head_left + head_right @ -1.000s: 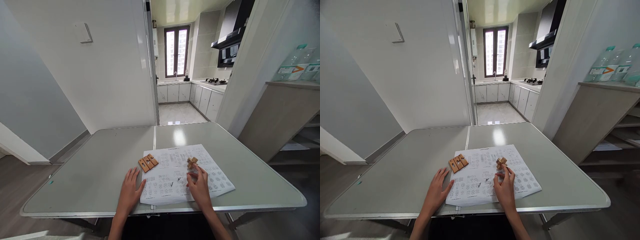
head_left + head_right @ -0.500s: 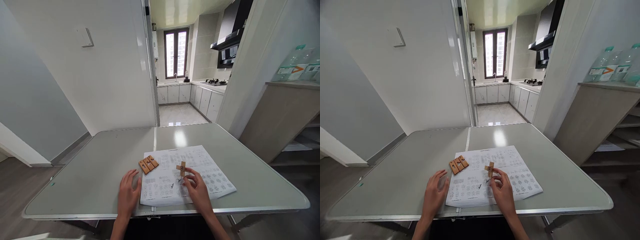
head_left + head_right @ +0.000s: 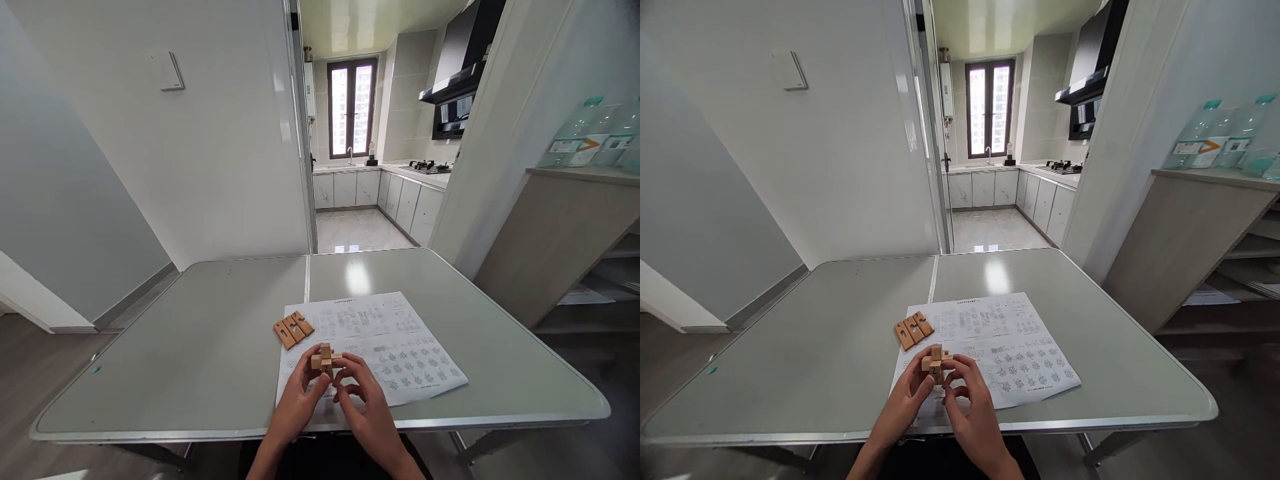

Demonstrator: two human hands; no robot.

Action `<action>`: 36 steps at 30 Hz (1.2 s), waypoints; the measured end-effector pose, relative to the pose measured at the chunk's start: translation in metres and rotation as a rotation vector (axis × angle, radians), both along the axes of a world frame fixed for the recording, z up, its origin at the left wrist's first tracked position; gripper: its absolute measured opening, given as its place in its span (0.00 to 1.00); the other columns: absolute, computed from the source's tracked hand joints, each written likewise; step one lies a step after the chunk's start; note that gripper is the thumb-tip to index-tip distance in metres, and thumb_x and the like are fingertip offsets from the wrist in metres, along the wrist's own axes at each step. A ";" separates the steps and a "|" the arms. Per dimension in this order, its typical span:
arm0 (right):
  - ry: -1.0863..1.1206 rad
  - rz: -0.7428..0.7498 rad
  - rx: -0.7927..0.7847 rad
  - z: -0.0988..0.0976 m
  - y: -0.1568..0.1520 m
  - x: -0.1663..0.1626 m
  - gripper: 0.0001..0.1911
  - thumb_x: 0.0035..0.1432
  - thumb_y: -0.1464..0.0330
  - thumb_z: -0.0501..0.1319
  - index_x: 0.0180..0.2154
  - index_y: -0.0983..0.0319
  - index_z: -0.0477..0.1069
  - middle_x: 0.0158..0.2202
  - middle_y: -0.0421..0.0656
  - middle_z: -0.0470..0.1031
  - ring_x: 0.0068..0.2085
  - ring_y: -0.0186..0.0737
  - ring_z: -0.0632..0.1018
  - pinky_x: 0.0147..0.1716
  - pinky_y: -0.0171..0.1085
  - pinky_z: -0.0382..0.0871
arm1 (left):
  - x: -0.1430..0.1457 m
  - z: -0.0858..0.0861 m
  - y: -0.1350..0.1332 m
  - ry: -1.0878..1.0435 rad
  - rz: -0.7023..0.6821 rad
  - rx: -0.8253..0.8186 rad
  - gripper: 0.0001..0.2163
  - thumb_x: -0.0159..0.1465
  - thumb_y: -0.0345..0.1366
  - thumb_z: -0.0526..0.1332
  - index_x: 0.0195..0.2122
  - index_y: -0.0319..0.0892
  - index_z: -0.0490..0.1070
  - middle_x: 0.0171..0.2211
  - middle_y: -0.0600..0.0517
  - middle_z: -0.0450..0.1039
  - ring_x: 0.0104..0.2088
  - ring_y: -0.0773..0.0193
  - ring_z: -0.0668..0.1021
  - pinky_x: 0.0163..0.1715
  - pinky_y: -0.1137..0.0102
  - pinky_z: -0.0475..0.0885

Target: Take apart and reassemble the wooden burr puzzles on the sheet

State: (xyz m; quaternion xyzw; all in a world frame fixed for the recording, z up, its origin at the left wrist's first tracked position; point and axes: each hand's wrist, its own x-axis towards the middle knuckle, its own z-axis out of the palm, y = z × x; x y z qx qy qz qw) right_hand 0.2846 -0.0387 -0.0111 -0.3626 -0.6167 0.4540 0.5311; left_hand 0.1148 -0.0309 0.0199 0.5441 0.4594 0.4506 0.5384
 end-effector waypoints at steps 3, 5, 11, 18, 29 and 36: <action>-0.024 0.035 0.025 0.002 -0.003 0.000 0.15 0.71 0.64 0.56 0.57 0.54 0.69 0.62 0.51 0.63 0.54 0.46 0.76 0.44 0.42 0.81 | 0.000 0.005 0.001 -0.053 0.014 -0.025 0.27 0.64 0.51 0.68 0.60 0.43 0.70 0.61 0.40 0.74 0.61 0.46 0.75 0.62 0.56 0.68; -0.032 0.041 0.033 0.005 -0.003 0.000 0.13 0.72 0.64 0.56 0.55 0.55 0.70 0.61 0.51 0.65 0.55 0.47 0.75 0.43 0.40 0.80 | -0.001 0.007 0.001 -0.074 0.032 -0.038 0.26 0.63 0.50 0.69 0.58 0.42 0.72 0.59 0.41 0.76 0.58 0.46 0.77 0.60 0.56 0.71; -0.080 -0.049 0.010 0.016 -0.001 0.005 0.15 0.73 0.60 0.55 0.57 0.55 0.66 0.53 0.48 0.74 0.47 0.43 0.78 0.39 0.38 0.78 | -0.003 0.008 -0.003 -0.071 0.035 -0.046 0.30 0.62 0.54 0.69 0.60 0.43 0.72 0.57 0.42 0.78 0.57 0.44 0.78 0.57 0.57 0.73; -0.228 0.017 0.029 0.024 0.003 0.012 0.10 0.73 0.59 0.55 0.47 0.57 0.69 0.39 0.42 0.78 0.37 0.40 0.79 0.35 0.36 0.74 | 0.000 0.005 -0.007 -0.061 -0.051 -0.012 0.31 0.63 0.54 0.67 0.64 0.45 0.68 0.57 0.43 0.76 0.57 0.46 0.76 0.55 0.60 0.73; -0.301 -0.020 0.123 0.022 0.001 0.014 0.08 0.74 0.62 0.53 0.47 0.56 0.68 0.37 0.41 0.77 0.37 0.41 0.78 0.37 0.38 0.73 | 0.001 0.006 -0.010 0.108 0.001 0.022 0.26 0.65 0.55 0.63 0.56 0.42 0.75 0.47 0.46 0.80 0.48 0.49 0.78 0.52 0.61 0.71; -0.324 -0.034 0.179 0.023 0.001 0.015 0.09 0.73 0.63 0.53 0.49 0.56 0.70 0.41 0.46 0.79 0.40 0.45 0.80 0.39 0.40 0.76 | 0.005 0.010 -0.012 0.084 0.016 -0.019 0.24 0.65 0.55 0.62 0.52 0.42 0.77 0.45 0.47 0.80 0.47 0.49 0.78 0.51 0.62 0.71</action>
